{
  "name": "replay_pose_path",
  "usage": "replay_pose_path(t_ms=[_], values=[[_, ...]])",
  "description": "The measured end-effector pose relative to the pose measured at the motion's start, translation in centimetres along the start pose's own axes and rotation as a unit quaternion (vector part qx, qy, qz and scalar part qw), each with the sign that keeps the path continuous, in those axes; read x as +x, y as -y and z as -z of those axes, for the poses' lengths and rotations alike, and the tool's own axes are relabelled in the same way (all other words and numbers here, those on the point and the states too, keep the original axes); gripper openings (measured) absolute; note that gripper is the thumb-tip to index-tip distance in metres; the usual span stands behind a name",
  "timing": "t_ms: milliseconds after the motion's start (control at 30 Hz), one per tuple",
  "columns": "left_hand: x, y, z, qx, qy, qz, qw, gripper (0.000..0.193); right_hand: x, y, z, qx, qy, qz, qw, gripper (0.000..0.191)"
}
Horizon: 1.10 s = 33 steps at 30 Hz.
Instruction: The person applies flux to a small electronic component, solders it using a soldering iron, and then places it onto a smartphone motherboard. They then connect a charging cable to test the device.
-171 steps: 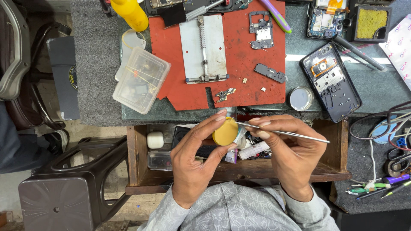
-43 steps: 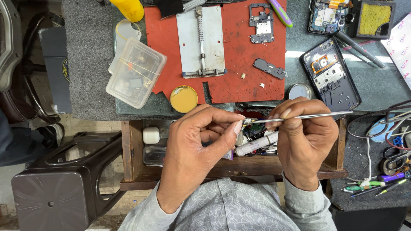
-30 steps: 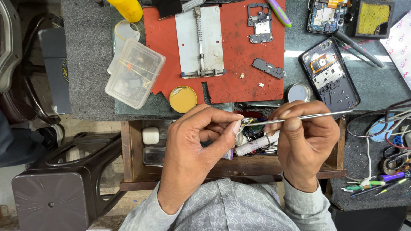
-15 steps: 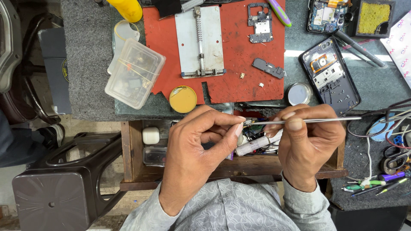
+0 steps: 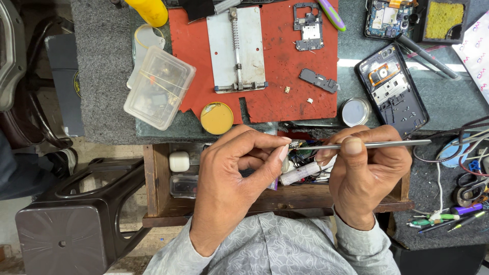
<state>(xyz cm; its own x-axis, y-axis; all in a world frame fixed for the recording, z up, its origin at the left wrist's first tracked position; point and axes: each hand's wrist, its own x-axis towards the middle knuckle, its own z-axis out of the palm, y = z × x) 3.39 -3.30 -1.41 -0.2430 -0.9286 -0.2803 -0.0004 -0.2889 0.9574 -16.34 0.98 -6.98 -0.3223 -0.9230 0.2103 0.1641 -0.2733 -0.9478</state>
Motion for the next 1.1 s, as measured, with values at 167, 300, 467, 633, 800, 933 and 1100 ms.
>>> replay_pose_path(t_ms=[167, 300, 467, 633, 800, 933, 1100], values=[[-0.08, -0.01, 0.03, 0.002, 0.001, -0.001, 1.000, 0.015, 0.11, 0.02, -0.17, -0.006, 0.002, -0.006, 1.000, 0.028], [-0.11, -0.01, 0.27, -0.012, 0.001, 0.002, 1.000, 0.015, 0.13, 0.05, -0.18, -0.002, -0.005, -0.009, 1.000, 0.029], [0.05, 0.03, 0.12, -0.013, 0.004, 0.003, 1.000, 0.015, 0.14, -0.07, -0.29, -0.001, 0.008, -0.017, 1.000, 0.029], [-0.01, -0.01, 0.27, -0.005, 0.002, -0.009, 1.000, 0.014, 0.26, -0.14, -0.30, 0.003, -0.004, -0.036, 0.999, 0.029], [-0.04, 0.04, 0.15, 0.002, 0.000, -0.023, 1.000, 0.014, 0.15, -0.19, -0.29, 0.007, -0.005, -0.044, 0.999, 0.028], [-0.15, 0.03, 0.21, 0.012, 0.000, -0.030, 0.999, 0.014, 0.12, -0.17, -0.23, -0.004, -0.011, -0.041, 0.999, 0.028], [0.00, 0.13, 0.09, 0.011, -0.004, -0.014, 1.000, 0.015, 0.10, 0.05, -0.09, 0.004, -0.019, -0.040, 0.999, 0.029]])
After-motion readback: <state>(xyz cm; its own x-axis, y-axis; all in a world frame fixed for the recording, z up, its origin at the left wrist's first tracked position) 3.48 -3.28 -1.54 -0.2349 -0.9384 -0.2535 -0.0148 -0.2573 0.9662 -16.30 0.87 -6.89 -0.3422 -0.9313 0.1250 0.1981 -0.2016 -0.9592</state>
